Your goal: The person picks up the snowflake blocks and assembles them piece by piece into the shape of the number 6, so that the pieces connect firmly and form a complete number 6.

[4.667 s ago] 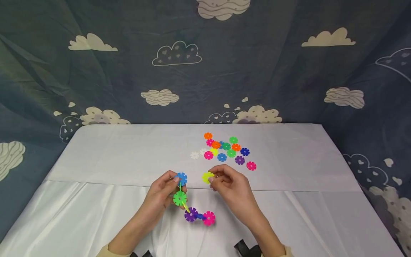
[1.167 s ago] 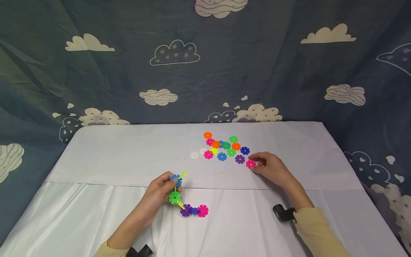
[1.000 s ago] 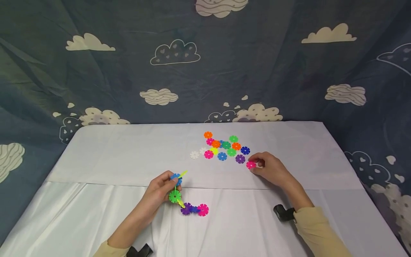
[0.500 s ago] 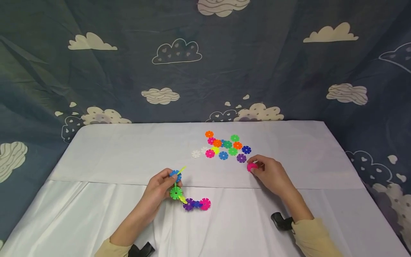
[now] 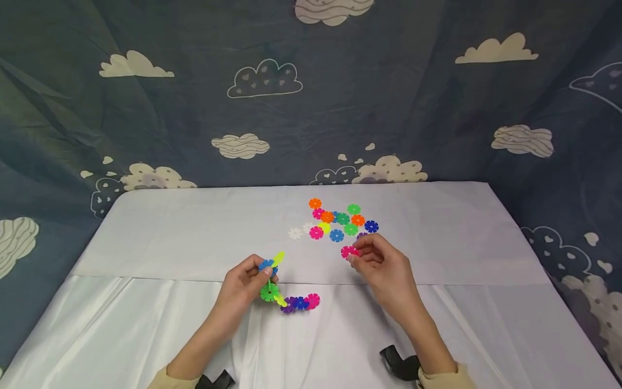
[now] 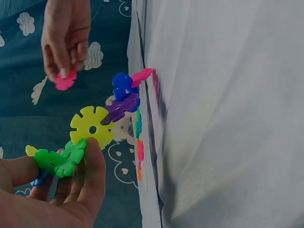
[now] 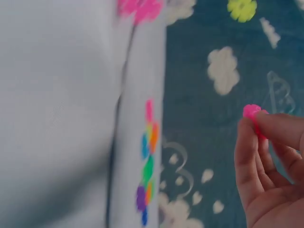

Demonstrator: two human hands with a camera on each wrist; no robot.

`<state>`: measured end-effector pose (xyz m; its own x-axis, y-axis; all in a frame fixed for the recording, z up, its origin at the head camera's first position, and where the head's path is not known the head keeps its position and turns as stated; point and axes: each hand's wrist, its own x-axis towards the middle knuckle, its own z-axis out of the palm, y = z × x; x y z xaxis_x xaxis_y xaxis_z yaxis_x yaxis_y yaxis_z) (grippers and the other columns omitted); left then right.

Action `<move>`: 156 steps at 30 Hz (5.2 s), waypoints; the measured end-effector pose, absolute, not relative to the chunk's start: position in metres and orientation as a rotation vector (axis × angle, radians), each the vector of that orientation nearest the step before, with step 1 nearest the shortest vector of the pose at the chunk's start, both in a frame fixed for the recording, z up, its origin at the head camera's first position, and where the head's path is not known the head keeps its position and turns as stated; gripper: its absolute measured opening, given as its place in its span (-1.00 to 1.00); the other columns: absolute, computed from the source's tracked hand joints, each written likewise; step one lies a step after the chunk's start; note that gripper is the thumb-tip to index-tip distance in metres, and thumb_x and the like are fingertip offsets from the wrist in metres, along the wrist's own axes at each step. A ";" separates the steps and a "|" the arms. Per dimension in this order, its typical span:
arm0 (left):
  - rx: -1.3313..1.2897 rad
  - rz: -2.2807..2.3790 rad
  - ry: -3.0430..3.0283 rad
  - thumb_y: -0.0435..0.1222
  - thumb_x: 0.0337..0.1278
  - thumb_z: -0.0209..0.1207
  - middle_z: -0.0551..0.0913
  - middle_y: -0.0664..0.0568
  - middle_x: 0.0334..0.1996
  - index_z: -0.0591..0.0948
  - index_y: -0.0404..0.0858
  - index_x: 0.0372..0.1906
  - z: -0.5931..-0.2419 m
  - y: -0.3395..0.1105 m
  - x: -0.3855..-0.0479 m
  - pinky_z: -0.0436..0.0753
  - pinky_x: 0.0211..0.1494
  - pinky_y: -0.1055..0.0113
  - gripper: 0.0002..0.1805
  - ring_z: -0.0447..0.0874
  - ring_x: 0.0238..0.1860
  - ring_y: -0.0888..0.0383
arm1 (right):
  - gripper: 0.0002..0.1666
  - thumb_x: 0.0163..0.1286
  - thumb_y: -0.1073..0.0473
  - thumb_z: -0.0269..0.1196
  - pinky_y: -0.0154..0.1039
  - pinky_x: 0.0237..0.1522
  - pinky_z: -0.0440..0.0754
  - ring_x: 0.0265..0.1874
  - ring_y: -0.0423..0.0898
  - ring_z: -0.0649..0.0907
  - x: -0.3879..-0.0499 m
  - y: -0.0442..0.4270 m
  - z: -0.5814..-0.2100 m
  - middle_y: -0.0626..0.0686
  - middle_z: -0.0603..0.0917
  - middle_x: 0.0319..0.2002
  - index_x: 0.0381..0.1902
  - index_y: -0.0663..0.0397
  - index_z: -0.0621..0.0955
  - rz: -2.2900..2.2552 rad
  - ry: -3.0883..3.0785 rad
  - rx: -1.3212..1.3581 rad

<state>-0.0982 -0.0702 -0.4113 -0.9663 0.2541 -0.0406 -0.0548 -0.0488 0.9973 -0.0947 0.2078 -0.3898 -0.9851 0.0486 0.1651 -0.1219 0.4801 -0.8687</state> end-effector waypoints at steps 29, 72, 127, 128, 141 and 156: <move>0.443 1.994 2.014 -0.17 0.45 0.10 0.59 -0.32 -0.24 0.56 -0.33 -0.17 -0.404 -0.065 -0.089 0.60 -0.18 0.34 -0.74 0.57 -0.29 0.07 | -0.74 0.35 0.24 0.31 -0.19 -0.21 0.70 -0.29 0.13 0.69 -0.070 0.149 -0.381 0.00 0.67 -0.22 0.00 0.02 0.63 1.903 -2.335 0.225; 0.493 1.966 2.123 -0.14 0.39 0.15 0.66 -0.20 -0.32 0.61 -0.22 -0.28 -0.408 -0.058 -0.083 0.57 -0.24 0.35 -0.77 0.60 -0.33 0.09 | -0.73 0.36 0.27 0.29 -0.22 -0.19 0.69 -0.31 -0.10 0.68 -0.070 0.145 -0.385 -0.10 0.65 -0.23 -0.03 -0.14 0.67 1.793 -2.381 0.353; 0.209 2.003 1.971 -0.20 0.48 0.05 0.50 -0.26 -0.38 0.54 -0.34 -0.13 -0.426 -0.069 -0.099 0.60 -0.57 0.26 -0.75 0.45 -0.54 0.09 | -0.71 0.43 0.27 0.23 -0.10 -0.11 0.67 -0.09 0.05 0.62 -0.138 0.231 -0.421 0.12 0.66 -0.03 0.09 0.16 0.59 1.323 -2.877 0.082; 0.210 2.005 1.966 -0.20 0.48 0.05 0.50 -0.30 -0.35 0.54 -0.35 -0.13 -0.426 -0.069 -0.099 0.61 -0.57 0.26 -0.74 0.46 -0.53 0.09 | -0.70 0.43 0.27 0.23 -0.07 -0.09 0.67 -0.06 0.06 0.61 -0.143 0.236 -0.421 0.12 0.65 -0.01 0.09 0.15 0.58 1.270 -2.908 0.077; 0.215 2.008 1.918 -0.16 0.50 0.01 0.51 -0.44 -0.28 0.54 -0.36 -0.10 -0.426 -0.069 -0.101 0.61 -0.55 0.34 -0.70 0.53 -0.51 0.09 | -0.55 0.24 0.36 0.38 -0.10 -0.09 0.59 -0.18 0.04 0.50 -0.186 0.263 -0.429 0.15 0.60 -0.11 0.11 0.16 0.61 0.978 -3.112 0.271; 0.234 1.997 1.932 -0.19 0.51 -0.01 0.59 -0.37 -0.24 0.55 -0.33 -0.08 -0.424 -0.068 -0.102 0.62 -0.51 0.36 -0.73 0.57 -0.50 0.09 | -0.69 0.34 0.34 0.30 -0.04 -0.10 0.66 -0.18 0.01 0.59 -0.163 0.246 -0.418 0.05 0.66 -0.13 0.03 0.06 0.63 0.987 -3.035 0.269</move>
<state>-0.1015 -0.0682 -0.4242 -0.9247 0.3602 -0.1233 -0.1351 -0.0076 0.9908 -0.1630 0.2463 -0.4176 -0.9840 -0.1781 -0.0061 -0.1405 0.7962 -0.5885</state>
